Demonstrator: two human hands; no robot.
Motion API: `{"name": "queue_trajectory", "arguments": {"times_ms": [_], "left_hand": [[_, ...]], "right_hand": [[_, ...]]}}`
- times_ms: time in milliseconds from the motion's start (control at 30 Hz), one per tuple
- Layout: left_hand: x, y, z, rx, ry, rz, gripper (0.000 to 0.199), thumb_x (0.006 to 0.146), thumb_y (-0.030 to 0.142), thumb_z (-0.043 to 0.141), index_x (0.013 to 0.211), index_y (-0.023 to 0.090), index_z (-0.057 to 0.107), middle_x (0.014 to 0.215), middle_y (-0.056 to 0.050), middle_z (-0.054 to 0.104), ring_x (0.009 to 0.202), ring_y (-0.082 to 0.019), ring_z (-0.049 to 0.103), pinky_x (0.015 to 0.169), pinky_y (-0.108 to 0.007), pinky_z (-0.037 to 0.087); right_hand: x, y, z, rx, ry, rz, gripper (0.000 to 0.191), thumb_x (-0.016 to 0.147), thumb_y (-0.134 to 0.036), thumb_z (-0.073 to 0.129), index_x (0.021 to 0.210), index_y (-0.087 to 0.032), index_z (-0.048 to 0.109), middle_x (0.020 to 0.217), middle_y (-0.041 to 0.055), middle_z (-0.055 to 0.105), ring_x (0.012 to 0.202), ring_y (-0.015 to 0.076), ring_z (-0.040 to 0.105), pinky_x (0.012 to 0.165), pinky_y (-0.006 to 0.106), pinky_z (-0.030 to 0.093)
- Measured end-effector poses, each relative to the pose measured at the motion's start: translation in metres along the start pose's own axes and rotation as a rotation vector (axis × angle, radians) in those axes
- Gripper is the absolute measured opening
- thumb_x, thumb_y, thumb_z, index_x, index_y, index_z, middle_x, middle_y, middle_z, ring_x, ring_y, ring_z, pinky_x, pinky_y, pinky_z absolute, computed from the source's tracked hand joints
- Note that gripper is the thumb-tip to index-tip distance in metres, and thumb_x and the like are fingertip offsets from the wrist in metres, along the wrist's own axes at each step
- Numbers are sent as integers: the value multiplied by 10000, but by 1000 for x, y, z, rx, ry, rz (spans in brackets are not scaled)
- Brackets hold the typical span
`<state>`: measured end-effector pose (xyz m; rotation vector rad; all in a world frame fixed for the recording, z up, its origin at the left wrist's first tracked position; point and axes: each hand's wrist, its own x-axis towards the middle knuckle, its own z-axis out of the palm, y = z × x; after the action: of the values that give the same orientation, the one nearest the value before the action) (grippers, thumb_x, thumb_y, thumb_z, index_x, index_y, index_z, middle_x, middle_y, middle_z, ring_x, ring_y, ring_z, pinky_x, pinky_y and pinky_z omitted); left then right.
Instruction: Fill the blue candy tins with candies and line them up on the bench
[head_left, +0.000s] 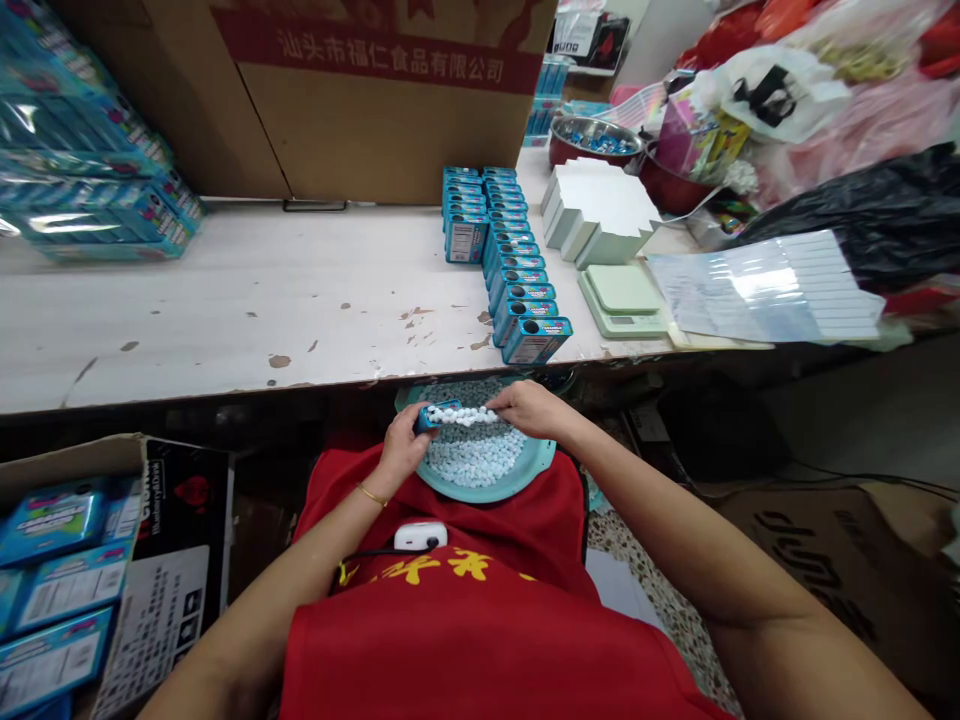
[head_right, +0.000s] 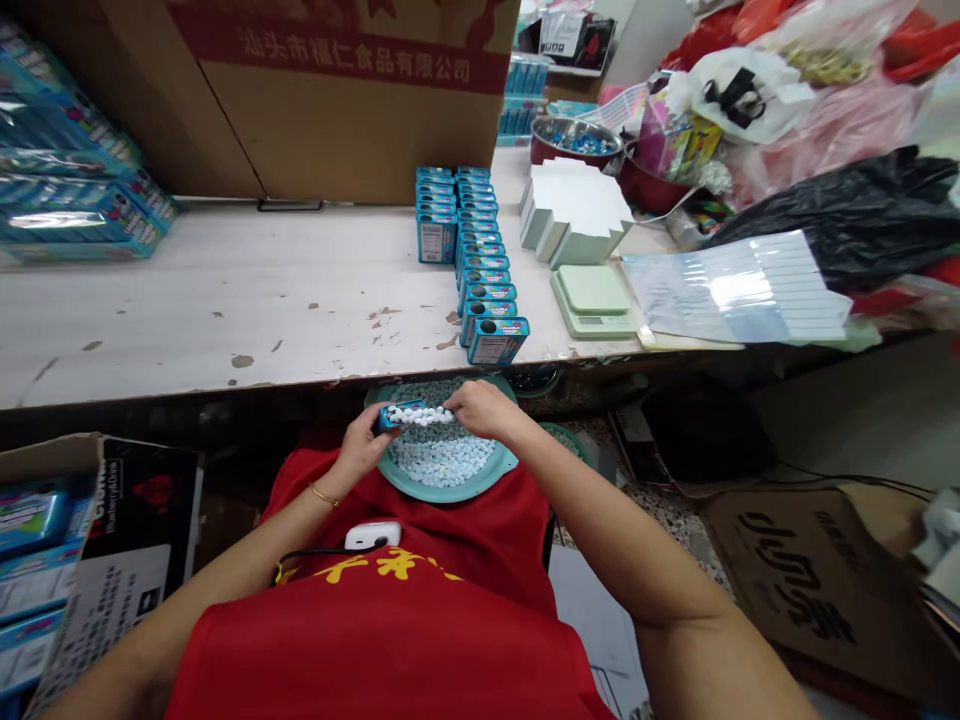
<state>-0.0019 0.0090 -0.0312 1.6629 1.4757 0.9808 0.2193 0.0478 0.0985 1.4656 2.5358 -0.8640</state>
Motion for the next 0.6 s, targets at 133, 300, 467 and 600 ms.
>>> {"name": "queue_trajectory", "arguments": {"times_ms": [133,300,467,600], "left_hand": [[-2,-1,2,41,-12,25,390,670,186,570,1059,168,558,1041,-72,599,992,-223,544,909,-376,408],[-3,-7,2,2,9,1,396,666,201,583,1062,183,560,1040,-67,604,986,-220,553,902,-373,414],[-8,-10,-9,-76,36,-39,390,668,219,598,1054,182,558,1027,-63,611,964,-210,564,890,-362,421],[-13,-14,-15,-115,70,-74,386,668,230,606,1048,187,555,1005,-49,616,937,-191,572,869,-334,430]], "right_hand": [[6,-38,-14,-276,-41,83,313,733,-140,431,896,-179,695,907,107,676,853,213,603,703,274,415],[0,-52,-22,-358,-43,95,326,754,-143,419,962,-168,669,956,134,660,870,239,607,730,322,434],[-9,14,5,-194,115,124,376,818,-153,379,1089,-242,625,1058,51,640,977,176,569,809,245,401],[11,52,80,-120,4,340,385,818,-107,388,1115,-213,607,1100,79,625,1020,169,558,805,225,407]]}}
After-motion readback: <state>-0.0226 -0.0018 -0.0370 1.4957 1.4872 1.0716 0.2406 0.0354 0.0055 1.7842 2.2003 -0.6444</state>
